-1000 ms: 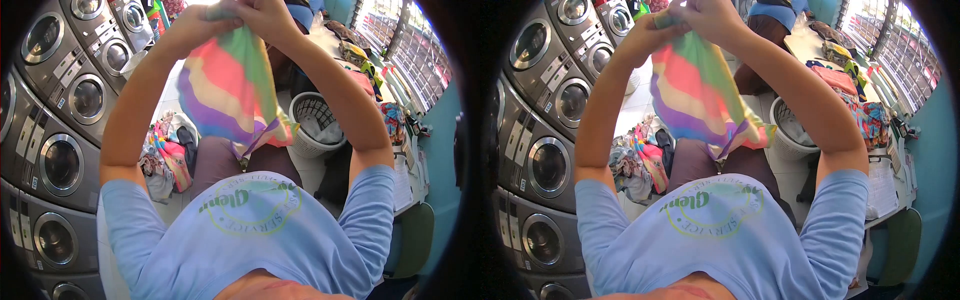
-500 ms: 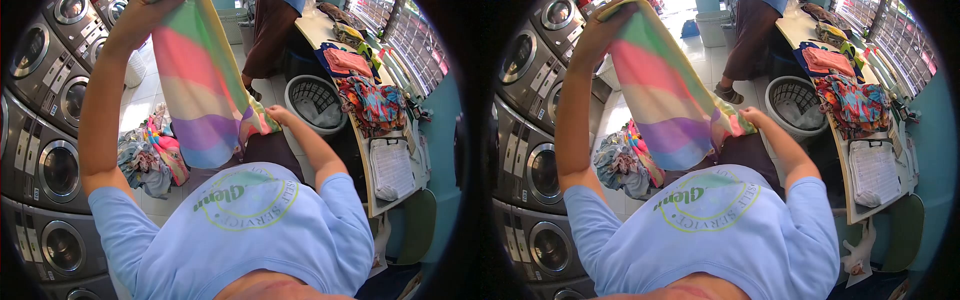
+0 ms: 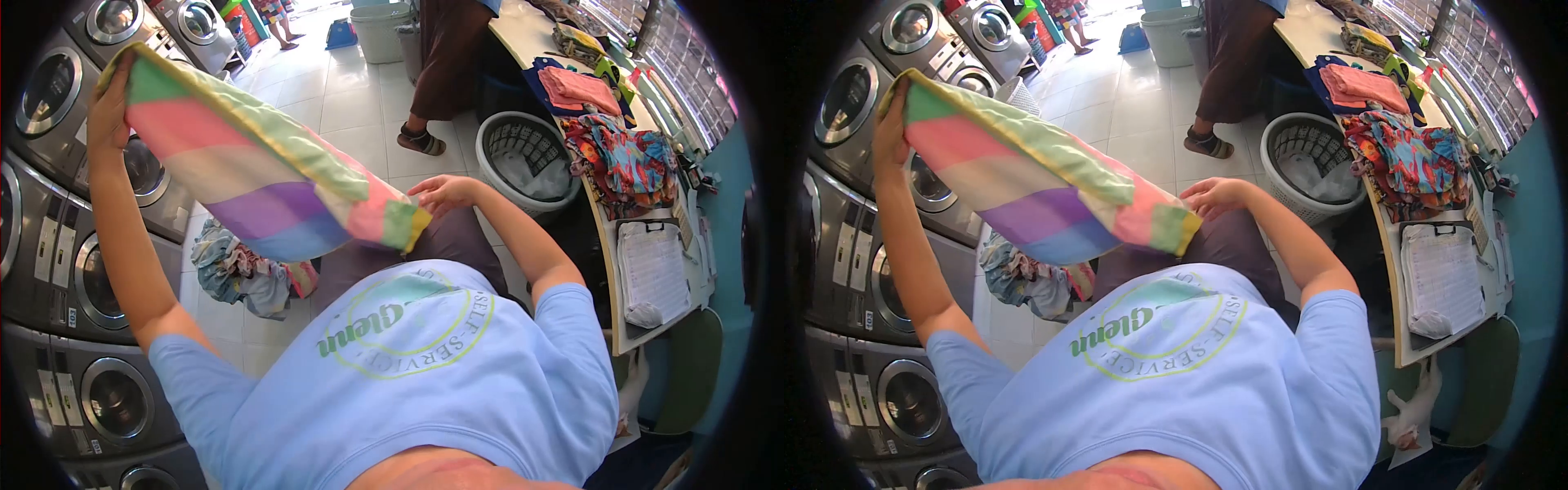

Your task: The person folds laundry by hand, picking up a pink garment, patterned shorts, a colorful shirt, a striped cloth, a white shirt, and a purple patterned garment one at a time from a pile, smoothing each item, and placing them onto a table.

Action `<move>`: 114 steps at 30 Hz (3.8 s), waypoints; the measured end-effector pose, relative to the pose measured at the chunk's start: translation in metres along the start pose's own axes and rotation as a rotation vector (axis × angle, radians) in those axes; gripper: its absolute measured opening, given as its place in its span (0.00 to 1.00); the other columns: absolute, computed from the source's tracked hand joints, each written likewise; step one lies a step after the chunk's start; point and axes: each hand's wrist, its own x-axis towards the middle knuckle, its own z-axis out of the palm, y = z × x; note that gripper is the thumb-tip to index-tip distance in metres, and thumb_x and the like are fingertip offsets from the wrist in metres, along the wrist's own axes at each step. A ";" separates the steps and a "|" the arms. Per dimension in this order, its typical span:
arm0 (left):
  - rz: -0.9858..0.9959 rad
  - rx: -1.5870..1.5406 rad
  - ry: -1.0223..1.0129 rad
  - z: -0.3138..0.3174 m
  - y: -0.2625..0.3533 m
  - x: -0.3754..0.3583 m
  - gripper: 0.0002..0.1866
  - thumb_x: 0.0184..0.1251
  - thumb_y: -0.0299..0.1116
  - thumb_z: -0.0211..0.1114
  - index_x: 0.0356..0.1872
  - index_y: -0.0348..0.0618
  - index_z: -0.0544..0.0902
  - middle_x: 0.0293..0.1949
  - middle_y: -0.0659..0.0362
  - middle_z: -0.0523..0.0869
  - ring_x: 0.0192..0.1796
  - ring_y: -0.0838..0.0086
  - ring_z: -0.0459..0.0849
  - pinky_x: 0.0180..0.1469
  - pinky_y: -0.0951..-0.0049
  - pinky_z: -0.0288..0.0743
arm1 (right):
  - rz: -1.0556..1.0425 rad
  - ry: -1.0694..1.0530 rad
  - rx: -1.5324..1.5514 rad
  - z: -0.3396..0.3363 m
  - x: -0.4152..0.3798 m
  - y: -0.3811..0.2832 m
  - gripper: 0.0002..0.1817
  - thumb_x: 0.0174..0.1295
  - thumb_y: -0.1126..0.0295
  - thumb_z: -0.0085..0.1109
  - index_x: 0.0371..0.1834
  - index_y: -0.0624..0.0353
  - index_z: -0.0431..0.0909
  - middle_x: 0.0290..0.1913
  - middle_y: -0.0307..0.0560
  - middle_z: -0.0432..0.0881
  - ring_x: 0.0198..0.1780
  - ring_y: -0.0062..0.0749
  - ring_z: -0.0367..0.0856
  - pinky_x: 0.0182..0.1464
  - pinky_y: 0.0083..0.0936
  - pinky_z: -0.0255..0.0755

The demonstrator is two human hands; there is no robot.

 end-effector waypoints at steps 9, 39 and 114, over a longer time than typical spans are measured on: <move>-0.019 0.124 0.182 -0.058 -0.017 -0.013 0.18 0.58 0.40 0.73 0.43 0.37 0.84 0.39 0.60 0.86 0.38 0.78 0.83 0.38 0.80 0.77 | -0.529 0.242 -0.588 0.144 0.068 0.000 0.29 0.53 0.59 0.70 0.58 0.53 0.75 0.60 0.51 0.71 0.61 0.39 0.71 0.61 0.34 0.67; -0.069 0.461 -0.405 0.125 -0.069 -0.052 0.15 0.59 0.42 0.67 0.35 0.39 0.84 0.30 0.62 0.83 0.36 0.78 0.78 0.41 0.77 0.71 | -0.630 0.200 0.385 0.079 -0.022 -0.237 0.24 0.70 0.55 0.43 0.63 0.59 0.65 0.55 0.56 0.76 0.57 0.48 0.76 0.57 0.51 0.72; -1.020 0.185 -0.838 0.347 -0.344 -0.365 0.42 0.69 0.61 0.48 0.75 0.53 0.44 0.73 0.41 0.47 0.74 0.50 0.51 0.71 0.45 0.47 | -0.090 0.650 -0.593 -0.065 -0.130 -0.045 0.21 0.59 0.58 0.63 0.51 0.58 0.80 0.55 0.50 0.80 0.50 0.34 0.80 0.54 0.30 0.73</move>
